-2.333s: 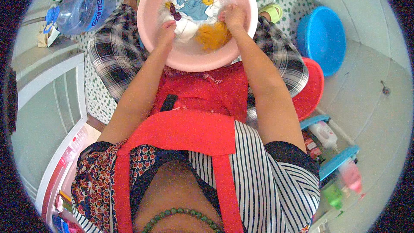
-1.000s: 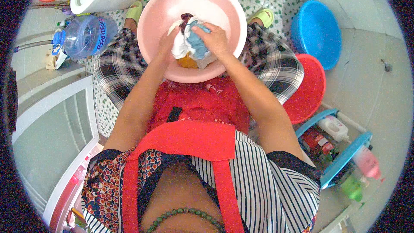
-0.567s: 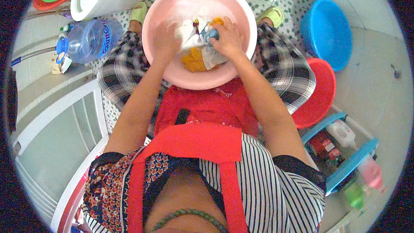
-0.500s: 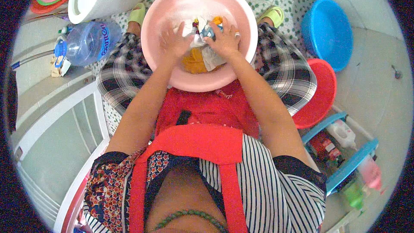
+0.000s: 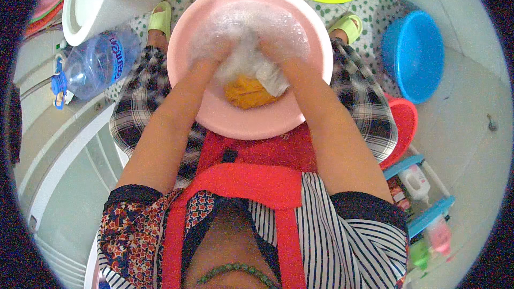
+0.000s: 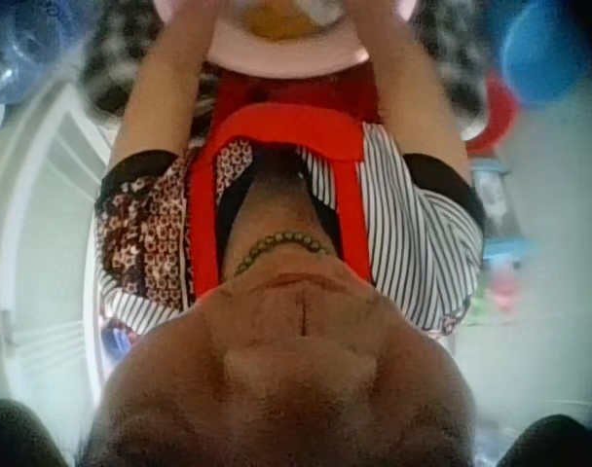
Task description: The person sits on the floor and hand-washes clothes in a pink basin. They add water from a large bottle, pour in detergent, and scrub the clothes by hand, wringing them out periodically.
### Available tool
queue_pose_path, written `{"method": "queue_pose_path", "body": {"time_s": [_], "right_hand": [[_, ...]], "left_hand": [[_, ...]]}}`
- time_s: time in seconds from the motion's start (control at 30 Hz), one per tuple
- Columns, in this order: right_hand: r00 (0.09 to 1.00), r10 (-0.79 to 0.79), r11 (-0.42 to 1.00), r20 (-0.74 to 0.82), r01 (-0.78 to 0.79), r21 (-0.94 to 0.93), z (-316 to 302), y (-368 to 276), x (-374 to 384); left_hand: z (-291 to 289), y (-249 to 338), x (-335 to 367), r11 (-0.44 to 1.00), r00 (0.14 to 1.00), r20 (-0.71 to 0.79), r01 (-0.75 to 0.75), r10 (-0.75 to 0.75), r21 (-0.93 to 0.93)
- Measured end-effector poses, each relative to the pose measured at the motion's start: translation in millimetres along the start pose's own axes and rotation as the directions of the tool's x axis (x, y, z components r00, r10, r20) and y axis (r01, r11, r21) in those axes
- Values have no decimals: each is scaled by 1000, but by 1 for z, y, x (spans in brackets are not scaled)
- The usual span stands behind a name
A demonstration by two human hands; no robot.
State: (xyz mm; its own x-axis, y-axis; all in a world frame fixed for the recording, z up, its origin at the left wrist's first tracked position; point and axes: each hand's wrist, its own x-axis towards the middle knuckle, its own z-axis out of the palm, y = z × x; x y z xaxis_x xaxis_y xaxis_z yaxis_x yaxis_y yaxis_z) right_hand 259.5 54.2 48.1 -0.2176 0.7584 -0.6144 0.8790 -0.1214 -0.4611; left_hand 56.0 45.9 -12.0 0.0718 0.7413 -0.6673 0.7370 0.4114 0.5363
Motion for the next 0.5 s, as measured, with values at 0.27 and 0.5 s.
{"method": "queue_pose_path", "body": {"time_s": [0.27,0.5], "right_hand": [[968,162,848,-190,-38,528,23,36,93],[844,-455,782,-284,531,326,-11,-21,-53]], "left_hand": [[-14,9,41,841,928,-321,-322,189,-436],[-40,35,-69,691,988,-133,-151,80,-707]]}}
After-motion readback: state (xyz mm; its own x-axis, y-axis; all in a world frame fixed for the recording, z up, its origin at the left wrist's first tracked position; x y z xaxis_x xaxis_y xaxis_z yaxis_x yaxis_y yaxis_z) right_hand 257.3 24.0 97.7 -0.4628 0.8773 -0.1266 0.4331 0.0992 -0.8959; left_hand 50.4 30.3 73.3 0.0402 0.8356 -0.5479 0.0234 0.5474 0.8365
